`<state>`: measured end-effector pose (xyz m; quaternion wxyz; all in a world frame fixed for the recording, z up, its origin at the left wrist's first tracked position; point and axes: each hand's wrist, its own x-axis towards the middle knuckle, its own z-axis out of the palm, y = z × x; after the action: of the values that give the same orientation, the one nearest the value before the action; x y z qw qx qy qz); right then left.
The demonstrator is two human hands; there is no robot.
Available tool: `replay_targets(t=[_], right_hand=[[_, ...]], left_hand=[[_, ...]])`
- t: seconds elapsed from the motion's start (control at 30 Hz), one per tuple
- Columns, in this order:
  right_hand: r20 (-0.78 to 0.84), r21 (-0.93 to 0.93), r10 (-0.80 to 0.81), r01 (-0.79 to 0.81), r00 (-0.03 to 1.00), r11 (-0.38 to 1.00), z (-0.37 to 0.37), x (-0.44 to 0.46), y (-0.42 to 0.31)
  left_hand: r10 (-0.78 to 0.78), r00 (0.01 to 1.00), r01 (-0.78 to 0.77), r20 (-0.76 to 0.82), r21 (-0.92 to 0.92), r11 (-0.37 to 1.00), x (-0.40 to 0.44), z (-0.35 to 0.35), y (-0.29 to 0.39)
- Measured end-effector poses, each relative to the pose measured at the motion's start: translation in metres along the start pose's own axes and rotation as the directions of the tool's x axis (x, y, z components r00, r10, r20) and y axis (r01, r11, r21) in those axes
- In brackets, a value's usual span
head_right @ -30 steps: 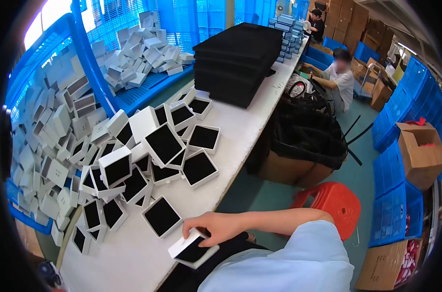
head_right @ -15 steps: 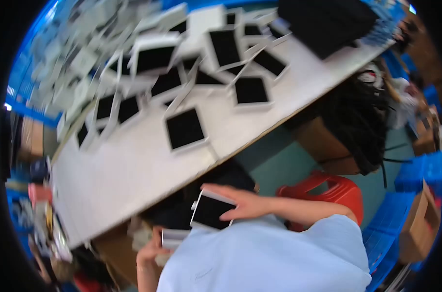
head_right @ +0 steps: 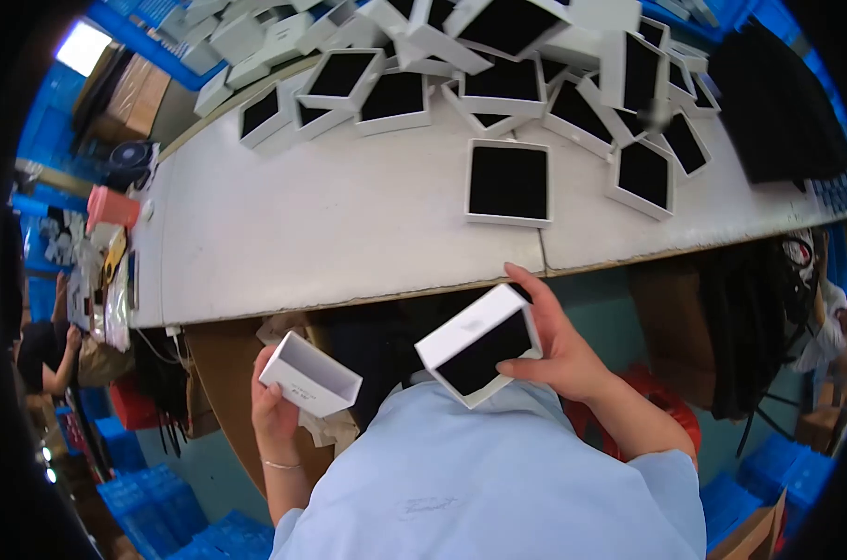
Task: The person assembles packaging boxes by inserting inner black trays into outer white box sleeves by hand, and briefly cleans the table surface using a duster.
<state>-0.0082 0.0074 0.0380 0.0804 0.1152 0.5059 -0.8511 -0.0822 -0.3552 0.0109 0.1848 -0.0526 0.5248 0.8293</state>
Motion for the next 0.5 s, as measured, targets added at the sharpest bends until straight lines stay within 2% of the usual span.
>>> replay_targets(t=[0.03, 0.07, 0.1, 0.17, 0.23, 0.27, 0.3, 0.33, 0.43, 0.47, 0.5], right_hand=[[-0.05, 0.152, 0.115, -0.107, 0.992, 0.983, 0.005, 0.002, -0.001], [-0.066, 0.2, 0.253, -0.236, 0.965, 0.951, 0.004, 0.005, 0.0], [-0.064, 0.174, 0.275, -0.261, 0.959, 0.95, 0.007, 0.01, 0.003], [-0.048, 0.135, 0.293, -0.284, 0.955, 0.949, 0.019, 0.019, 0.005], [-0.094, 0.268, 0.194, -0.162, 0.977, 0.95, 0.037, 0.028, 0.004], [-0.089, 0.26, 0.186, -0.158, 0.978, 0.953, 0.044, 0.034, 0.004], [-0.115, 0.083, 0.0, 0.01, 0.993, 0.996, 0.052, 0.041, 0.006], [-0.109, -0.096, -0.189, 0.179, 0.976, 0.979, 0.06, 0.045, 0.008], [-0.053, -0.224, -0.451, 0.43, 0.891, 0.875, 0.078, 0.055, 0.014], [-0.043, -0.226, -0.459, 0.439, 0.888, 0.87, 0.079, 0.055, 0.014], [-0.043, -0.323, -0.486, 0.449, 0.873, 0.833, 0.08, 0.055, 0.013]], left_hand=[[0.032, 0.999, -0.033, -0.013, -0.111, 0.993, 0.0, 0.007, -0.009], [0.022, 0.999, -0.015, 0.028, -0.232, 0.973, 0.001, 0.014, -0.017], [0.001, 0.997, 0.024, 0.084, -0.3, 0.953, 0.005, 0.025, -0.021], [-0.022, 0.998, 0.039, 0.054, -0.343, 0.939, 0.011, 0.042, -0.033], [0.004, 0.998, 0.016, 0.056, -0.348, 0.937, 0.016, 0.057, -0.04], [0.026, 0.999, -0.009, 0.045, -0.339, 0.941, 0.018, 0.066, -0.04], [0.042, 0.998, -0.029, 0.035, -0.327, 0.945, 0.018, 0.073, -0.041], [0.049, 0.998, -0.033, 0.039, -0.329, 0.944, 0.018, 0.078, -0.041], [0.118, 0.991, -0.092, 0.057, -0.346, 0.934, 0.02, 0.089, -0.041], [0.131, 0.99, -0.102, 0.059, -0.349, 0.932, 0.021, 0.092, -0.04], [0.105, 0.994, -0.089, 0.022, -0.368, 0.926, 0.021, 0.094, -0.039]])
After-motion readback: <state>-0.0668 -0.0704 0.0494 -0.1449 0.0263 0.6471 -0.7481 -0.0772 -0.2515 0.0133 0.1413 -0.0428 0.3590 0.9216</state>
